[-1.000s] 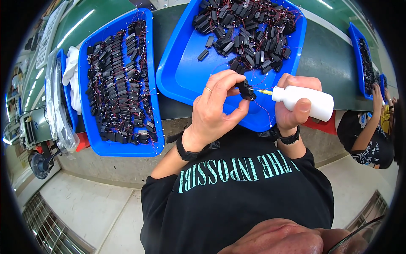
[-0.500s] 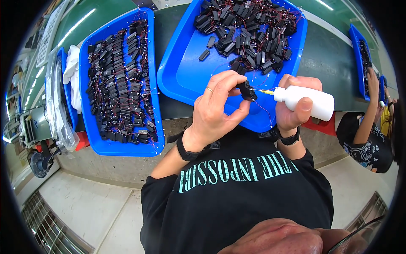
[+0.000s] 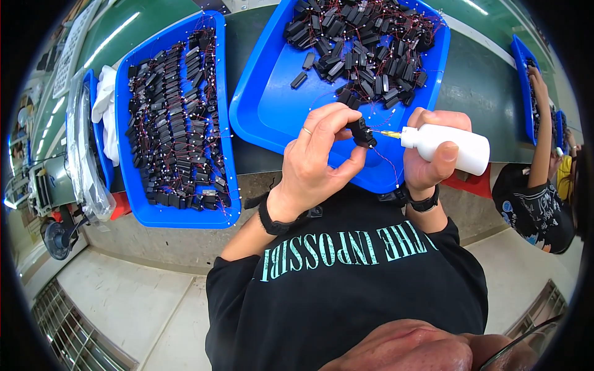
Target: The person picks up small black components from a blue tray, applies glue to them from a bottle, and presses them together. After joining the parts, the person places the assembled units back into the tray and repeats the process.
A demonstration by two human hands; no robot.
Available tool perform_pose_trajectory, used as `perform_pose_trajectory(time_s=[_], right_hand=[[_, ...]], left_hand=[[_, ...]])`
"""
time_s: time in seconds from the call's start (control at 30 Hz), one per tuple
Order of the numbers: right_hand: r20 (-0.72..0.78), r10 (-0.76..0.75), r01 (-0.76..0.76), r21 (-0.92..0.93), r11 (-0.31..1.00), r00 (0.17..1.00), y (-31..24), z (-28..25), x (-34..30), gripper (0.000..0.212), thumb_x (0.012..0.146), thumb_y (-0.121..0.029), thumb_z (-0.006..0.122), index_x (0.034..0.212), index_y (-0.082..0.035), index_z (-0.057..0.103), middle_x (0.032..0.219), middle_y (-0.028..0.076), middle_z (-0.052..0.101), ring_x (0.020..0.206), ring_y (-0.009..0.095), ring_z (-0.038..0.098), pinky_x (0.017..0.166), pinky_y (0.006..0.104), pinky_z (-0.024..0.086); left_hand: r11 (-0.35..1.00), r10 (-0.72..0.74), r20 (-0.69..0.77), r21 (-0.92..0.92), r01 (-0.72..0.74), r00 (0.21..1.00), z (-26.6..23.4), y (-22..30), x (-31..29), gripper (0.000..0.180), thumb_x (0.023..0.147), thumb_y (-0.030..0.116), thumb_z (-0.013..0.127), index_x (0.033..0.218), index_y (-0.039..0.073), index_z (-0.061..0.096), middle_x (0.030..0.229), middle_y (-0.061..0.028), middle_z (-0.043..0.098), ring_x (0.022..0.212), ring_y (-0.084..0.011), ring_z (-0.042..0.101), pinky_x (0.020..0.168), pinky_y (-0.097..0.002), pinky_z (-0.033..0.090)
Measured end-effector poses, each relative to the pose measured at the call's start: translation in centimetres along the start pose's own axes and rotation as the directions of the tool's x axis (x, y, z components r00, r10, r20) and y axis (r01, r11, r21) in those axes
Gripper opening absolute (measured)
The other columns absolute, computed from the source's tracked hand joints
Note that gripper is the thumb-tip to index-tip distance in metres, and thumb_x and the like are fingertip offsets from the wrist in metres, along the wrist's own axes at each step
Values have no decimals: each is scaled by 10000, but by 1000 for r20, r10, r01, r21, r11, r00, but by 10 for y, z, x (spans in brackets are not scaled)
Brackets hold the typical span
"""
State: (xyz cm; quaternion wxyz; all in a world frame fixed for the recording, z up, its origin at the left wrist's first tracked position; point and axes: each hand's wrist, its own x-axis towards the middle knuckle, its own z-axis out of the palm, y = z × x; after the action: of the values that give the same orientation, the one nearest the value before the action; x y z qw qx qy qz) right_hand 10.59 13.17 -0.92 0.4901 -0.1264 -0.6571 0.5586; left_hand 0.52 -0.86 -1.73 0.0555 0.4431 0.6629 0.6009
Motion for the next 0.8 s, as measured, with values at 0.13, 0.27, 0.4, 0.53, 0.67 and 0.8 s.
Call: perform_pose_trajectory(time_s=[0.13, 0.27, 0.4, 0.53, 0.67, 0.8], right_hand=[[-3, -5, 5, -3, 1000, 1000, 2, 0, 1, 463, 891, -483, 535, 956, -26, 510, 617, 35, 437, 508, 140, 395, 528, 287, 342], [3, 21, -21, 46, 999, 1000, 0, 1, 1, 461, 893, -483, 531, 955, -26, 510, 616, 35, 437, 506, 138, 391, 527, 287, 341], [-17, 12, -11, 24, 1000, 1000, 1, 3, 2, 468, 893, -489, 530, 954, -26, 508, 619, 35, 439, 495, 137, 383, 520, 286, 338], [-7, 76, -74, 163, 984, 997, 0, -4, -3, 517, 830, -482, 618, 939, 16, 536, 772, 98, 573, 632, 137, 538, 639, 282, 460], [-44, 42, -38, 81, 996, 998, 1, -3, -4, 527, 828, -493, 617, 938, 16, 542, 795, 103, 586, 647, 137, 546, 674, 281, 471], [-33, 41, -40, 24, 999, 999, 2, -6, -7, 536, 825, -503, 618, 937, 17, 549, 824, 110, 599, 665, 138, 556, 704, 282, 478]], left_hand=[[1000, 4, 8, 9, -4, 1000, -1, 0, 0, 484, 670, -88, 720, 1127, -9, 578, 1113, -145, 588, 926, -184, 661, 752, -269, 597], [1000, 12, 4, 14, -12, 1000, -1, 0, 0, 488, 668, -85, 722, 1127, -8, 579, 1114, -145, 588, 927, -183, 657, 751, -269, 597], [1000, 7, 1, 9, -7, 1000, -1, 0, 0, 489, 666, -85, 722, 1127, -7, 579, 1113, -145, 590, 927, -185, 656, 746, -271, 598], [1000, 4, -4, 0, -4, 1000, 0, -1, 0, 489, 664, -86, 722, 1125, -7, 580, 1111, -146, 593, 926, -187, 656, 739, -272, 599], [1000, 3, 1, 15, -3, 1000, 0, 0, -1, 488, 663, -86, 721, 1124, -6, 580, 1110, -147, 594, 925, -188, 656, 734, -271, 599], [1000, 13, -2, 28, -13, 1000, 0, 0, 0, 486, 663, -87, 720, 1122, -5, 581, 1109, -148, 595, 927, -190, 656, 731, -270, 599]])
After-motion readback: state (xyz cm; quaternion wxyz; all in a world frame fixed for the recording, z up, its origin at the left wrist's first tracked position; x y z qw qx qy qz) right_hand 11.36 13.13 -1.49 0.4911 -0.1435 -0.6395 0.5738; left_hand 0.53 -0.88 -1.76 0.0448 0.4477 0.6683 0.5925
